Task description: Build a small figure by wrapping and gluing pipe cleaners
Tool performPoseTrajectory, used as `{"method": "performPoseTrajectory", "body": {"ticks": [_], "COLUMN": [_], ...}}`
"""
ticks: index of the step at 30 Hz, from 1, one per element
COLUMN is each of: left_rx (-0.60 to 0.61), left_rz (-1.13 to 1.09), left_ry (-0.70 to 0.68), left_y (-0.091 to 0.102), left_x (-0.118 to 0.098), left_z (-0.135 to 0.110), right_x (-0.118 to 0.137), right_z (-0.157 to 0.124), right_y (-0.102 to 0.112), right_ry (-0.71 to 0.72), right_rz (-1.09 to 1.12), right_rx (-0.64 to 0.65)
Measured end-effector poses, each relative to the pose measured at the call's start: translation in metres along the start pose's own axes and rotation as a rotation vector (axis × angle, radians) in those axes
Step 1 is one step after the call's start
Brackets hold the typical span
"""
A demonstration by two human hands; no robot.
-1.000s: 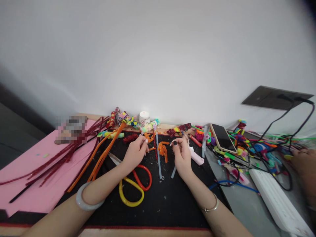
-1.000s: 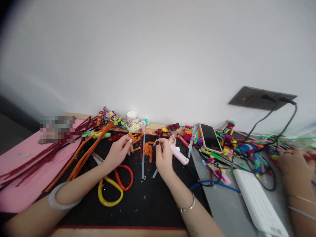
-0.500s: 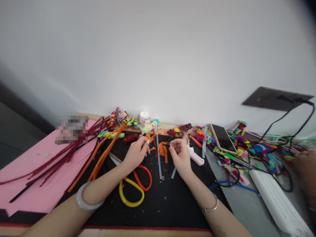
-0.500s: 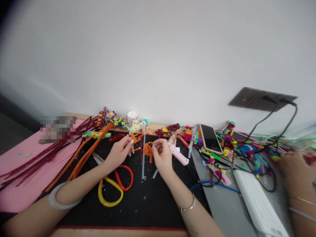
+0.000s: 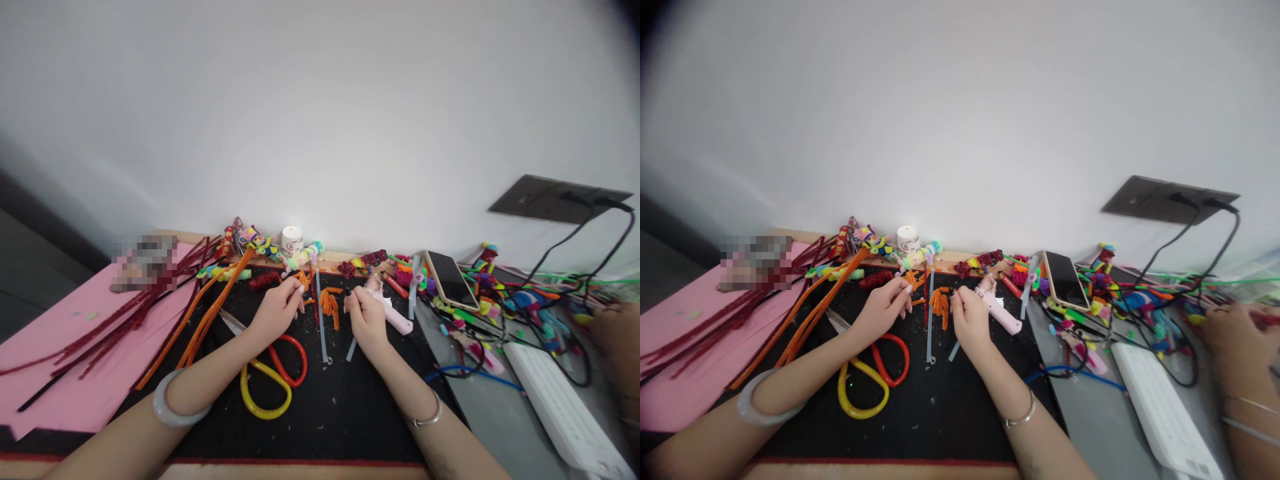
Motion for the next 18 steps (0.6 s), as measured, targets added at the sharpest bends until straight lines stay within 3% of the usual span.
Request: {"method": "performPoseTrajectory", "body": {"ticks": [9,18], "left_rx": [0.114,0.320], "left_rz": [-0.016,-0.014], "left_ry": [-0.050,-0.137], "left_y": [-0.009,-0.022], "left_x": [-0.005,-0.017], "left_z": [-0.001,-0.009], "right_x": [0.008,0.024], "right_z": [0.004,-0.001], "right_y": [0.009,-0.007], "right_ry": [0.148,0.252], "right_rz": [-0.030,-0.052], "right_rx": [-0.147,0.102]}}
Point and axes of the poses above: each hand's wrist, its own z-axis towards the middle knuckle, its own y-axis out of the back of the hand, x = y × z, the point moved 7 cm from there along z, towards the middle knuckle, and after that the axes turned 2 degrees about -z, right-handed, at the moved point
